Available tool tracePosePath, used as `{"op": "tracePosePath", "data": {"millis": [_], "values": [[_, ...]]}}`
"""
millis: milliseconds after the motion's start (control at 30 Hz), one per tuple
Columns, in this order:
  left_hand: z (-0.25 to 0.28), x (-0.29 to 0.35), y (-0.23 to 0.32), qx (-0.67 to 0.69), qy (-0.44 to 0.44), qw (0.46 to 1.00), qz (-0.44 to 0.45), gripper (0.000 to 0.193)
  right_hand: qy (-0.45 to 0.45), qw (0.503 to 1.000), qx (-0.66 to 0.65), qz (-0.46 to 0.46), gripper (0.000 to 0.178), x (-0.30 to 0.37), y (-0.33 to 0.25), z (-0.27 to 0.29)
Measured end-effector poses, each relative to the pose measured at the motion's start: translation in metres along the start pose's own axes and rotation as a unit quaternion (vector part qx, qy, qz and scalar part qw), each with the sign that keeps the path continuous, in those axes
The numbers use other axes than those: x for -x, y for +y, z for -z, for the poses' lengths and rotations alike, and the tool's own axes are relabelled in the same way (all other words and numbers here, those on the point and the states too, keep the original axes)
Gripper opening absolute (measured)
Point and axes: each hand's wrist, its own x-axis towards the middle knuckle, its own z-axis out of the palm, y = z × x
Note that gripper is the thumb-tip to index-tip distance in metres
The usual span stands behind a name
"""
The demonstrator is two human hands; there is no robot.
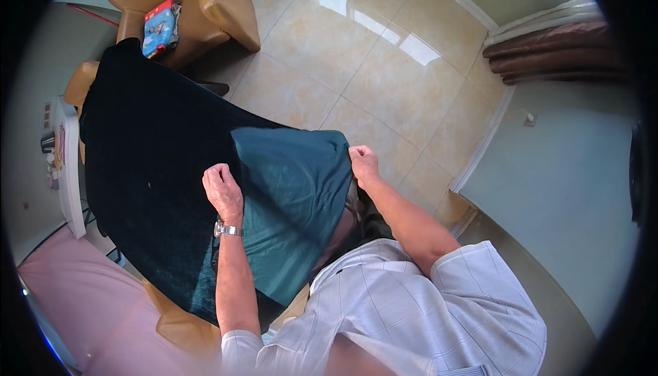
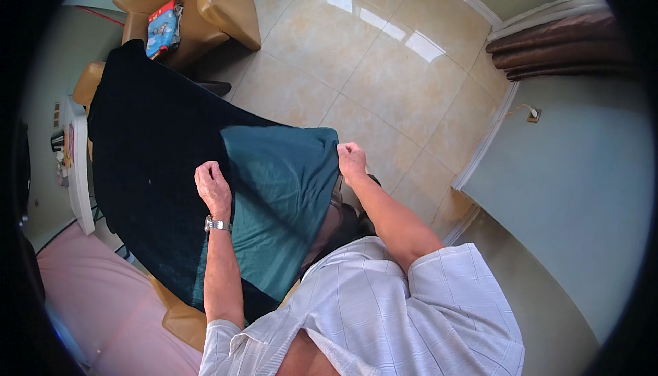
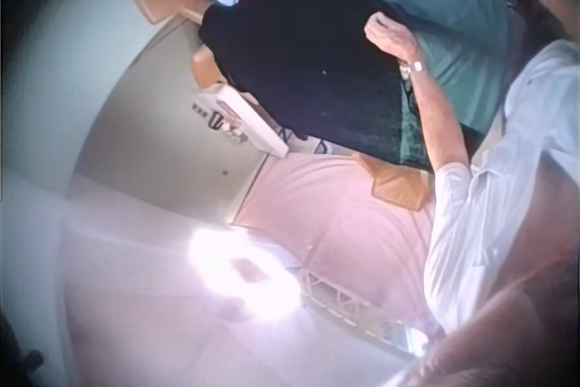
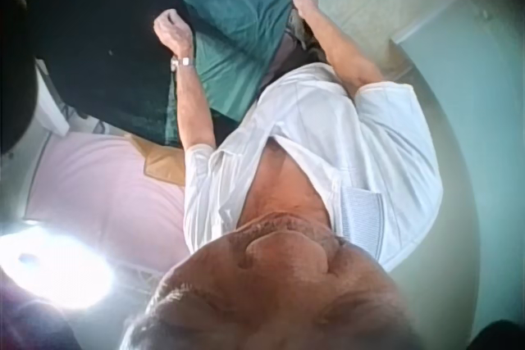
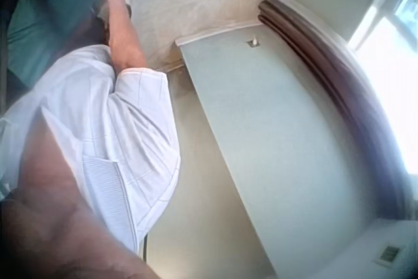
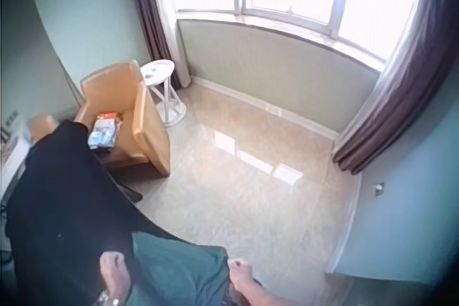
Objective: The person folds a large dark green cloth on a table. They smooth the surface, fold the edges inward, and then fold the cloth in half multiple times to create a compact stack.
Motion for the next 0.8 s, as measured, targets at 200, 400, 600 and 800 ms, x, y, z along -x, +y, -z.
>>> {"op": "tracePosePath", "data": {"millis": [200,400,600,800], "values": [[0.012,-0.007,0.023,0.006,-0.016,0.999,-0.044,0.013,0.08,0.984,0.039,0.154,0.017,-0.002,-0.001,0.024],[0.052,0.063,0.024,-0.023,0.034,0.999,0.033,0.024,0.077,0.963,0.149,0.21,0.018,-0.024,0.003,0.04],[0.116,0.237,0.058,-0.09,0.004,0.966,0.242,0.035,0.032,0.915,0.265,0.304,0.015,-0.062,0.043,0.041],[0.13,0.403,0.092,-0.143,0.115,0.843,0.505,0.045,-0.068,0.95,0.252,0.172,0.011,-0.072,0.014,0.065]]}}
